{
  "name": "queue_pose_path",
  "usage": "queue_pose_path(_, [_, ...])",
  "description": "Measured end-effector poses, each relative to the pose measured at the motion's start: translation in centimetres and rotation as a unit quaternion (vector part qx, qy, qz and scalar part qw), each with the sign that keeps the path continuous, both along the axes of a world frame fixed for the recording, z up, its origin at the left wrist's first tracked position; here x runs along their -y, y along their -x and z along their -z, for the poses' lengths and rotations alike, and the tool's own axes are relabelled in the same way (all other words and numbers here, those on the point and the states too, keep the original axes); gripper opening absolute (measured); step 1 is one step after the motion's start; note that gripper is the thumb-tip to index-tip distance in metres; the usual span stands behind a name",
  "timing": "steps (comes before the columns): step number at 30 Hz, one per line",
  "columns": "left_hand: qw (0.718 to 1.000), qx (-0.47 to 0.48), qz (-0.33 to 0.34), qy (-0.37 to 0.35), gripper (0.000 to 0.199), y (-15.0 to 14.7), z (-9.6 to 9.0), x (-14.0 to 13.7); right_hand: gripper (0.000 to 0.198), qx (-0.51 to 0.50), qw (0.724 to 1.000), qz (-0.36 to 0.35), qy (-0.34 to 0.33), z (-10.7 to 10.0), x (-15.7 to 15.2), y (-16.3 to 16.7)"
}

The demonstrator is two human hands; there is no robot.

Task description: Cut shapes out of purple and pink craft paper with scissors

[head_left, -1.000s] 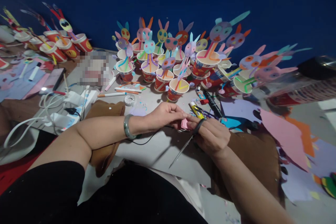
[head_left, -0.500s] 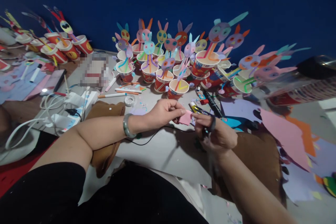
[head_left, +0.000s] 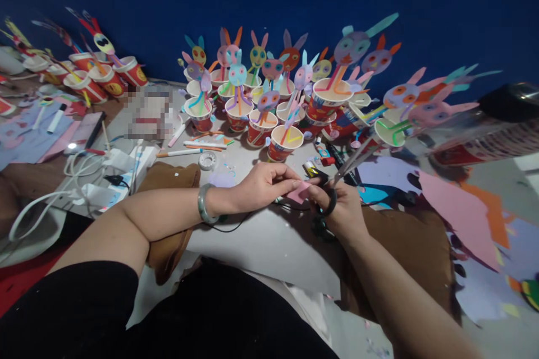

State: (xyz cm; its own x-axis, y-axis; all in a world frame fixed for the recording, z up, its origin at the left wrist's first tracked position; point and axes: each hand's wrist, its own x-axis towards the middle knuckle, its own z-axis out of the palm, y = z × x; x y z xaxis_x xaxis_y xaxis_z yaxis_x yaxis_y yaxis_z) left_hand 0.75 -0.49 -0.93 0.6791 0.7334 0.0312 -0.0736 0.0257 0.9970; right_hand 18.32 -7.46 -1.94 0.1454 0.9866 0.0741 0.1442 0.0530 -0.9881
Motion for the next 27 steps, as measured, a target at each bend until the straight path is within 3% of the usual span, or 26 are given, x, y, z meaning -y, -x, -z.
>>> queue_pose_path(5, [1.000,0.003,0.003,0.016,0.018,-0.1,0.2,-0.1,0.026,0.040,0.999,0.006,-0.010,-0.1,0.1,0.0])
queue_pose_path(10, [0.987,-0.018,0.056,0.150,0.027,-0.3,0.6,-0.2,0.028,0.054,0.997,0.043,-0.024,0.4,0.1,-0.3])
queue_pose_path(13, [0.976,-0.031,0.097,0.194,0.033,-0.3,0.7,-0.2,0.030,0.038,0.997,0.067,-0.021,0.8,0.2,-0.5])
queue_pose_path(18, [0.968,-0.037,0.119,0.217,0.037,-0.3,0.8,-0.3,0.030,-0.001,0.997,0.071,-0.025,1.3,0.1,-0.7])
queue_pose_path(27, [0.973,-0.022,0.088,0.213,0.037,-0.3,0.4,-0.2,0.029,-0.019,0.997,0.074,-0.012,0.8,0.1,-0.4])
